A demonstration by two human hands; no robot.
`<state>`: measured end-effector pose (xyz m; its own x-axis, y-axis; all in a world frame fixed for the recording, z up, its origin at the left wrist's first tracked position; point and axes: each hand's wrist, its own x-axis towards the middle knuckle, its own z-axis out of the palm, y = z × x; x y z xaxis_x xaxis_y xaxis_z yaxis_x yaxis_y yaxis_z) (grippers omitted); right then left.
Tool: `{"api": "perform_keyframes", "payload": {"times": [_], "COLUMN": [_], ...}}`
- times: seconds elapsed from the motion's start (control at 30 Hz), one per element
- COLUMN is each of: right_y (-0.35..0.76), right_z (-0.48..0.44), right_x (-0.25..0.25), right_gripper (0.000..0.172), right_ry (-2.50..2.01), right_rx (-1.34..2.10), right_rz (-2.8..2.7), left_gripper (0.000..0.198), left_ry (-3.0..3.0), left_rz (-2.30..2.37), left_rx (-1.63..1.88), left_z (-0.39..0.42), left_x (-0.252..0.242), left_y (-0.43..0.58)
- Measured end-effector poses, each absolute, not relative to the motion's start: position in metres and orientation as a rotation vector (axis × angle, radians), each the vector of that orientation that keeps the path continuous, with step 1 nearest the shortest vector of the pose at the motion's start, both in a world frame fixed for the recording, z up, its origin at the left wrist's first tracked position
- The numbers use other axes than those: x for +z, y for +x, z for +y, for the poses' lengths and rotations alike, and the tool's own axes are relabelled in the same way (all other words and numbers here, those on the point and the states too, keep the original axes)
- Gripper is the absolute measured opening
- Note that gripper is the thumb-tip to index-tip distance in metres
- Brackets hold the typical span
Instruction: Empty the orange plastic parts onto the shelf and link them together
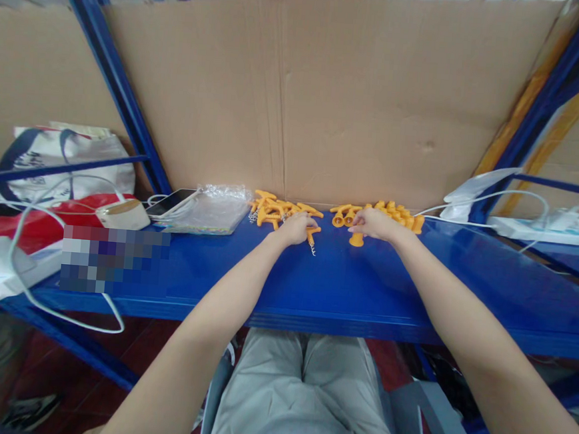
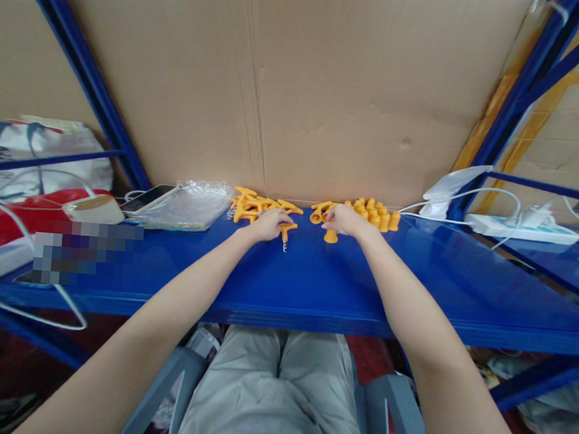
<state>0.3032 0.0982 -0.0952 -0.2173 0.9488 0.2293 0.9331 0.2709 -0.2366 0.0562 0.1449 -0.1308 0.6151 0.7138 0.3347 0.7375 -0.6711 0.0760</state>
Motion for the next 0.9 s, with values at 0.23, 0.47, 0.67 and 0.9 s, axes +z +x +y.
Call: {"api": "perform_keyframes", "payload": {"times": [0.23, 0.47, 0.67, 0.9], "right_y": [0.294, 0.293, 0.304, 0.313], "right_z": [0.096, 0.099, 0.105, 0.106], "right_x": [-0.097, -0.099, -0.12, -0.126], "right_gripper": [0.012, 0.011, 0.023, 0.022], "right_ry": [-1.629, -1.625, -1.52, -1.617], "right_rx": [0.132, 0.229, 0.35, 0.178], "right_rz": [-2.177, -2.107, -2.05, -2.115], "left_gripper": [0.06, 0.032, 0.026, 0.023], "left_ry": [-2.81, -2.873, -2.813, -2.756], "left_rz": [-1.333, -1.241, -1.375, -1.46], "left_rx": [-0.265, -0.243, -0.302, -0.499], "left_z": [0.138, 0.132, 0.124, 0.122], "left_x": [-0.127, -0.119, -0.117, -0.112], "left_y": [0.055, 0.057, 0.058, 0.052]}}
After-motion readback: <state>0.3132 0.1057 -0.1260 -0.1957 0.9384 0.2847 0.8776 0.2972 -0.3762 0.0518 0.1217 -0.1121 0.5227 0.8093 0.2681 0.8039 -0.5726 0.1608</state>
